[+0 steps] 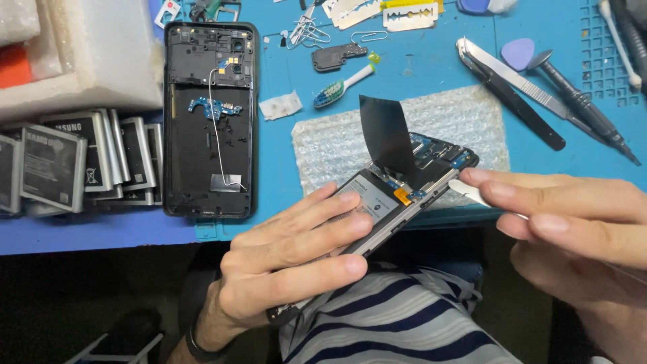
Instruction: Performing final reassembly steps on a smartphone, including connecting internal ribbon cables and seating the motherboard.
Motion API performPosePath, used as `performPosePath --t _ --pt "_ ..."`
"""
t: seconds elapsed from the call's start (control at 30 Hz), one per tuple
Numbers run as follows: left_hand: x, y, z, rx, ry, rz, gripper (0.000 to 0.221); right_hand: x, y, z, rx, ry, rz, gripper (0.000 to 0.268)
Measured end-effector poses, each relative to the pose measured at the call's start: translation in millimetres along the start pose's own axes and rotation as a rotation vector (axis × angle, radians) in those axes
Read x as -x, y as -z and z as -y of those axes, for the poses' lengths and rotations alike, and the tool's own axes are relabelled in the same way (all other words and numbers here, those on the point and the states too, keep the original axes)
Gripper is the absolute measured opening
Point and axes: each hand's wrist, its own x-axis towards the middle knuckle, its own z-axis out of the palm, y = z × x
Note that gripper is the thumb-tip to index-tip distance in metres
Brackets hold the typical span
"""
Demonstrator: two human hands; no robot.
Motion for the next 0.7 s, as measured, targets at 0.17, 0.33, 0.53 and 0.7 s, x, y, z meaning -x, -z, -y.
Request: performPosePath --t 0.17,0.33,0.53,0.7 --pt "1 -1 5 -0.042 -0.071 -0.022 0.020 0 3 7 0.031 -0.053 0.029 0.049" --pt "2 2 5 -0.060 -0.073 0.029 0.020 15 5 0 0.083 -0.012 0.076 0.056" --pt "1 5 2 -0.030 -0.046 0.019 0.021 2 0 30 0.151 -0.165 0.038 0.048" --pt "1 7 -2 -0.003 0.024 0.035 0.021 0 1 29 0.161 -0.171 0.055 0.052"
